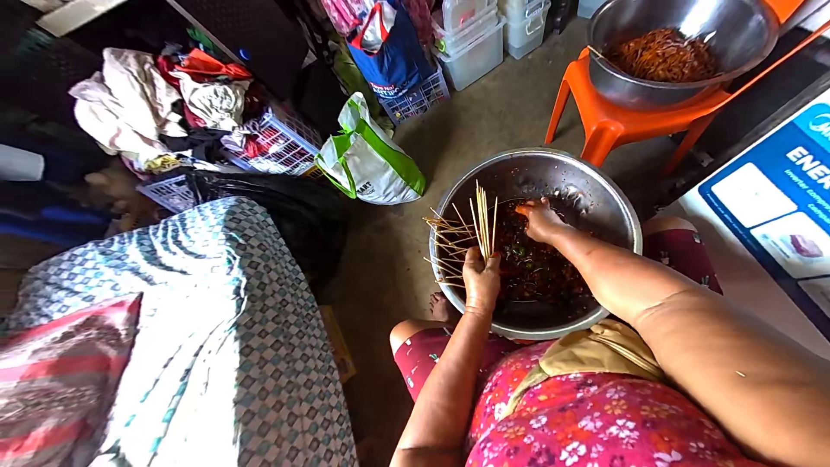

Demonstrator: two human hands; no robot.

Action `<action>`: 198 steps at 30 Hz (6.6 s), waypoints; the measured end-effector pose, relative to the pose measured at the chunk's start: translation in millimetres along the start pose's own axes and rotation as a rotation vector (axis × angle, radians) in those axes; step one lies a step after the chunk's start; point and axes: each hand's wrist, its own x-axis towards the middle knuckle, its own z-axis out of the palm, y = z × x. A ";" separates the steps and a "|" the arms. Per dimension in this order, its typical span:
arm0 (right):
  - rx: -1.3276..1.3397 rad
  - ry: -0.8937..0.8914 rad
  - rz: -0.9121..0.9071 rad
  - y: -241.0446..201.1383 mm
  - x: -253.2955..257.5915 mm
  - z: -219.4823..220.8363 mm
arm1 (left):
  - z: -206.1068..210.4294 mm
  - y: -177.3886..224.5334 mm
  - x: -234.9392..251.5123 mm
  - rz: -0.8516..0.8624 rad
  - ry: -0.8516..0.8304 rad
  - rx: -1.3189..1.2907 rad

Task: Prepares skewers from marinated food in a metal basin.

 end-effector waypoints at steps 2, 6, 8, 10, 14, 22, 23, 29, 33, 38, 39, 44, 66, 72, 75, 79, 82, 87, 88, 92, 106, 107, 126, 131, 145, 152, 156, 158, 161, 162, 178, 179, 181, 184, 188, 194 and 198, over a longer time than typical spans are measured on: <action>-0.048 -0.003 -0.058 2.6 2.3 7.7 | 0.8 0.6 0.1 0.036 -0.017 0.058; 0.080 -0.003 0.107 4.7 7.8 2.8 | 1.0 -0.7 1.4 0.071 -0.036 0.172; 0.341 0.050 0.188 5.5 11.2 -5.4 | 1.5 -0.6 1.7 0.070 -0.020 0.201; 0.793 0.037 0.281 -8.1 3.3 -22.3 | 2.2 2.0 0.0 0.064 0.001 0.245; 1.428 -0.079 0.310 -4.5 1.7 -29.6 | 2.4 4.7 -2.7 0.090 0.010 0.396; 1.496 -0.097 0.237 -8.4 -1.8 -36.8 | 2.4 7.8 -2.8 0.083 -0.015 0.492; 1.507 -0.097 0.229 -8.1 -1.8 -36.6 | 2.5 7.7 -2.6 0.081 -0.018 0.493; 1.512 -0.082 0.195 -9.2 -1.0 -37.7 | 2.8 10.4 -3.2 0.087 -0.010 0.565; 1.410 -0.031 0.189 -19.9 -7.1 -46.3 | 4.5 15.1 -6.0 0.080 -0.003 0.639; 1.358 -0.079 0.177 -20.3 -8.8 -48.0 | 5.6 20.1 -10.1 0.092 -0.009 0.694; 1.381 -0.096 0.183 -18.8 -8.2 -47.5 | 5.7 20.1 -10.4 0.096 -0.007 0.691; 1.516 -0.102 0.273 -26.1 -12.3 -49.5 | 4.7 19.7 -9.8 0.118 -0.013 0.673; 1.355 -0.304 0.309 -66.5 -58.0 -14.2 | 4.7 16.9 -8.5 0.068 0.036 0.630; 0.755 -0.652 0.089 -30.4 -61.6 -40.9 | 2.4 23.6 -8.1 0.109 0.095 0.621; 0.341 -0.930 0.199 -43.2 -82.4 -49.2 | 0.7 25.4 -10.6 0.104 0.084 0.642; -0.020 -0.855 0.608 -60.9 -94.2 -34.7 | -0.1 18.5 -6.4 0.095 0.075 0.653; -0.056 -0.786 0.634 -60.2 -92.6 -34.8 | -0.8 15.4 -6.6 0.097 0.080 0.642; -0.227 -0.804 0.365 -30.8 -63.2 -25.1 | -0.8 16.1 -6.1 0.066 0.060 0.633; -0.253 -0.795 0.314 -25.9 -58.0 -24.5 | -0.7 15.4 -6.1 0.070 0.061 0.630; -0.246 -0.672 0.261 -18.0 -42.2 -29.4 | -0.5 14.4 -5.6 0.079 0.052 0.627; -0.205 -0.282 0.161 -6.0 -23.0 -29.2 | 2.7 16.1 -4.8 0.045 0.030 0.637; -0.198 -0.267 0.119 -6.1 -23.1 -27.0 | 2.8 16.2 -4.4 0.044 0.033 0.637; 1.337 -0.169 0.343 -3.5 -12.0 -32.6 | 1.9 11.8 -2.5 0.114 -0.026 0.603; 1.491 -0.267 0.337 -6.3 -14.6 -37.6 | 2.2 14.7 -3.0 0.098 -0.051 0.625; 1.497 -0.060 0.380 -13.0 -18.9 -41.5 | 1.9 13.2 -3.5 0.103 -0.060 0.602; 1.403 -0.094 0.309 -3.3 -10.6 -36.7 | 1.7 11.9 -3.2 0.113 -0.072 0.583; 1.292 -0.149 0.289 -8.3 -15.0 -40.4 | 1.5 12.7 -3.8 0.133 -0.063 0.581; 1.225 -0.157 0.312 -9.7 -16.6 -41.9 | 1.4 12.2 -3.3 0.132 -0.062 0.580; 1.211 -0.123 0.301 -4.5 -12.9 -36.5 | 1.6 12.0 -3.1 0.122 -0.067 0.583; 1.232 -0.122 0.286 -2.9 -11.8 -35.3 | 1.7 12.3 -3.1 0.119 -0.069 0.584; 1.728 0.006 0.524 -39.3 -29.3 -37.6 | 2.8 13.9 -5.5 0.115 -0.081 0.598; 1.748 0.000 0.539 -40.9 -30.0 -37.1 | 3.2 14.0 -5.5 0.114 -0.080 0.598; 1.761 -0.014 0.550 -44.7 -32.8 -35.9 | 4.0 14.4 -6.2 0.112 -0.074 0.600; 1.710 -0.072 0.521 -44.5 -33.7 -33.4 | 5.0 15.5 -7.2 0.107 -0.064 0.608; 1.645 -0.142 0.454 -34.3 -30.5 -31.2 | 4.4 16.6 -7.5 0.101 -0.060 0.620; 1.626 -0.062 0.492 -41.6 -36.8 -27.0 | 4.7 15.4 -8.4 0.090 -0.063 0.610; 1.510 -0.184 0.414 -55.5 -46.8 -17.0 | 4.6 18.9 -6.0 0.054 -0.032 0.632</action>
